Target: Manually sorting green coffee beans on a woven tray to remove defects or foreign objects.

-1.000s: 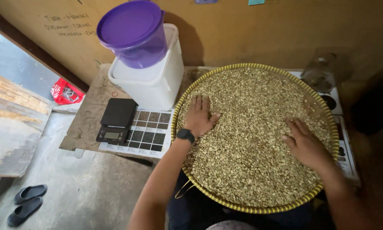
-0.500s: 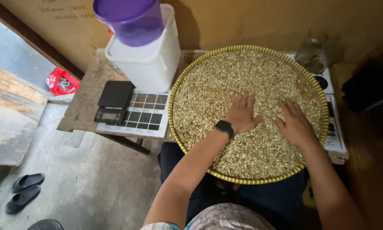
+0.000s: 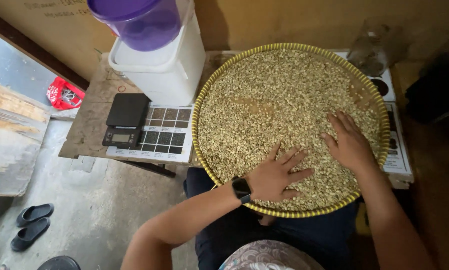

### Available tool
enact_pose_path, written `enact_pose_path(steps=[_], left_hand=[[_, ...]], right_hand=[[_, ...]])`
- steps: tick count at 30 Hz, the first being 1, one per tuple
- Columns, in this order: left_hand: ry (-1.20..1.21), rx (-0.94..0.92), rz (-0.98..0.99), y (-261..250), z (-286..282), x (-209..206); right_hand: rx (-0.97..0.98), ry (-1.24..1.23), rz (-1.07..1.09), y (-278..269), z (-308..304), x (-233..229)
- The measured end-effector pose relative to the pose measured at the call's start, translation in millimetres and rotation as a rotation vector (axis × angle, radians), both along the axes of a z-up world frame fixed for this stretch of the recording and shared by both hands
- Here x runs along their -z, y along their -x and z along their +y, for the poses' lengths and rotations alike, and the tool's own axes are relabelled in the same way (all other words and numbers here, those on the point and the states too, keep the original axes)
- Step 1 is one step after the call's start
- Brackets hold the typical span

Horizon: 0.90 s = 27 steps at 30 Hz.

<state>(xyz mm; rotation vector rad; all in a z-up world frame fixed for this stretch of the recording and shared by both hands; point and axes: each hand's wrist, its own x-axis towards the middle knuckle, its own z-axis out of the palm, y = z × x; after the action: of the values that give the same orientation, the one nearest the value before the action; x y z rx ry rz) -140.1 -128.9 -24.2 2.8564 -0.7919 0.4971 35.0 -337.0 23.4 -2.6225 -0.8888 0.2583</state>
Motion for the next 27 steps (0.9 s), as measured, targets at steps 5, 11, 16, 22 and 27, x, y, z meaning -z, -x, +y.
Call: enact_pose_path(steps=[5, 11, 16, 22, 27], left_hand=[[0.108, 0.029, -0.133, -36.2, 32.1, 16.6], [0.098, -0.119, -0.211, -93.9, 74.5, 19.0], [0.069, -0.259, -0.374, -148.4, 115.1, 48.8], [0.160, -0.365, 0.248, -160.5, 135.2, -7.9], [0.203, -0.411, 0.320, -160.4, 136.8, -14.3]], right_hand=[[0.006, -0.005, -0.021, 0.9, 4.3, -2.7], [-0.002, -0.043, -0.066, 5.6, 9.2, -10.1], [-0.033, -0.021, -0.175, -7.0, -1.2, 20.1], [-0.080, -0.101, -0.248, -18.4, -10.8, 47.8], [-0.053, -0.008, -0.222, -25.1, -19.0, 71.5]])
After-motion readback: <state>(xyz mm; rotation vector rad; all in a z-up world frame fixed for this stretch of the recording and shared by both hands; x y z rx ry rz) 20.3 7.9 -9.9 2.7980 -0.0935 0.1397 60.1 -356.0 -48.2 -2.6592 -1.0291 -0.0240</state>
